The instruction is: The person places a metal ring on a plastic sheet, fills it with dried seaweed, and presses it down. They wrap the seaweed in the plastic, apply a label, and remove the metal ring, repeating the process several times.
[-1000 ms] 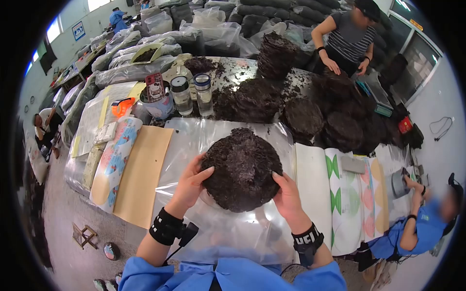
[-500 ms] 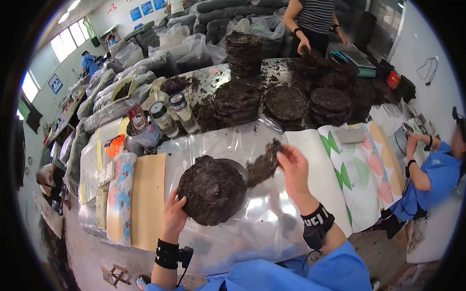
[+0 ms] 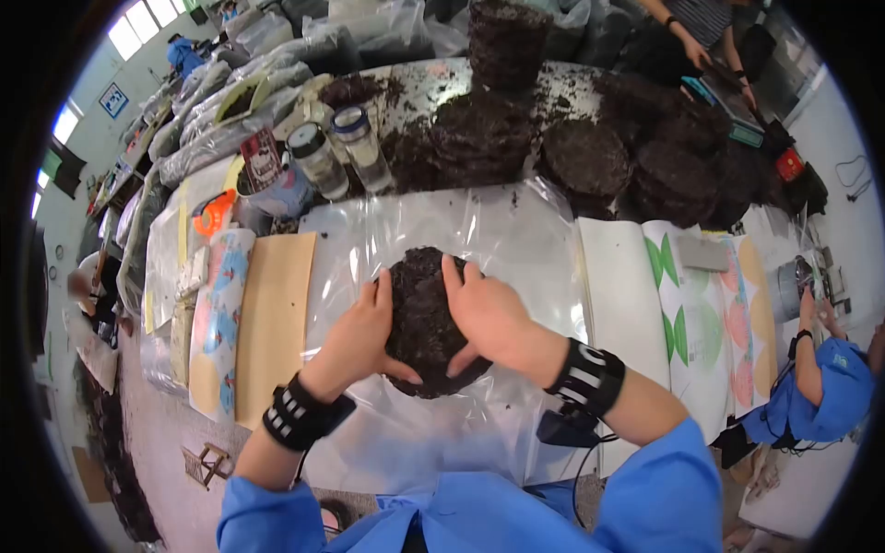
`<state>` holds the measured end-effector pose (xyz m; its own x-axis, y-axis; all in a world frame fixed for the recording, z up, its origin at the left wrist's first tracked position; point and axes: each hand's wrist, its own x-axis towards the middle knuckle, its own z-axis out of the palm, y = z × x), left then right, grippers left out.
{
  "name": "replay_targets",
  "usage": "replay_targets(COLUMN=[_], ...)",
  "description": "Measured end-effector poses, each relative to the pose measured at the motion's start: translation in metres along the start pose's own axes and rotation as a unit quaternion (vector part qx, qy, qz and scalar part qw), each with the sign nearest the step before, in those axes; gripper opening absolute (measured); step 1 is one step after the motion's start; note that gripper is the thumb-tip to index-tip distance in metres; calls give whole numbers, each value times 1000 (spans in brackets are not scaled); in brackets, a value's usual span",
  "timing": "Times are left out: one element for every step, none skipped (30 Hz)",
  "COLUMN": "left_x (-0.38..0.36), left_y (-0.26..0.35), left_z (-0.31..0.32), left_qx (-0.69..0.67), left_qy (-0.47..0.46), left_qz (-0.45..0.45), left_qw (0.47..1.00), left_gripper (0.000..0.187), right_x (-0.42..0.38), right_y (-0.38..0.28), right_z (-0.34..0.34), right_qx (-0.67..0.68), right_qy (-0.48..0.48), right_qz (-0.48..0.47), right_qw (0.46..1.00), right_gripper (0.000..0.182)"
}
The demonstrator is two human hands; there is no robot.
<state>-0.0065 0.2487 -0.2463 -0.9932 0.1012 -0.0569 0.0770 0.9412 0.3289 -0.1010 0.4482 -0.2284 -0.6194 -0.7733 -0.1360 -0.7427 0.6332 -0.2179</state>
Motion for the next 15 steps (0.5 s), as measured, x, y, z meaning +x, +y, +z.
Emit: replay_targets(left_x=[5,14,22,23,25,30,33,31,32,33,34,36,38,41,39], left_y=[1,3,5,14,12,10,7,4,-3,-14,-23,-22,-21,-19,-14], left_z=[7,14,22,19,35,48,56,62,73,88,103,103,106,109,110], left_qx=[-4,67,134,113,105,123,146,152,151,89,27,109,107,187,266], left_qy=[-7,-58,-112,-113,-131,-108,-82,-86,-93,-104,-112,-126,-128,-142,-158], left_qz=[-3,-28,-52,-80,-80,-96,-111,-97,-98,-107,-115,-57,-57,-51,-41], left_qw=[1000,996,983,984,983,982,980,980,979,985,987,984,984,971,950], left_gripper=[149,151,154,128,128,115,101,84,84,84,83,79,79,79,78], right_x=[5,9,13,16,17,21,25,30,31,32,34,39,43,46,41], right_y=[0,-2,-4,-5,-7,-10,-13,-16,-14,-10,-7,-7,-8,-7,-9], right_z=[17,33,44,51,60,68,77,89,101,113,124,131,139,145,149], right_qx=[5,-45,-93,-110,-101,-115,-130,-184,-180,-172,-166,-154,-153,-166,-176], right_qy=[-7,-21,-38,-23,-40,-29,-12,-27,-33,-22,-8,-21,-23,-8,6], right_qz=[0,6,12,19,21,43,64,79,79,60,40,54,55,67,81], right_qw=[1000,999,995,993,994,992,989,979,980,983,985,986,986,984,981], right_gripper=[129,128,127,126,126,119,111,90,90,79,70,68,68,68,67])
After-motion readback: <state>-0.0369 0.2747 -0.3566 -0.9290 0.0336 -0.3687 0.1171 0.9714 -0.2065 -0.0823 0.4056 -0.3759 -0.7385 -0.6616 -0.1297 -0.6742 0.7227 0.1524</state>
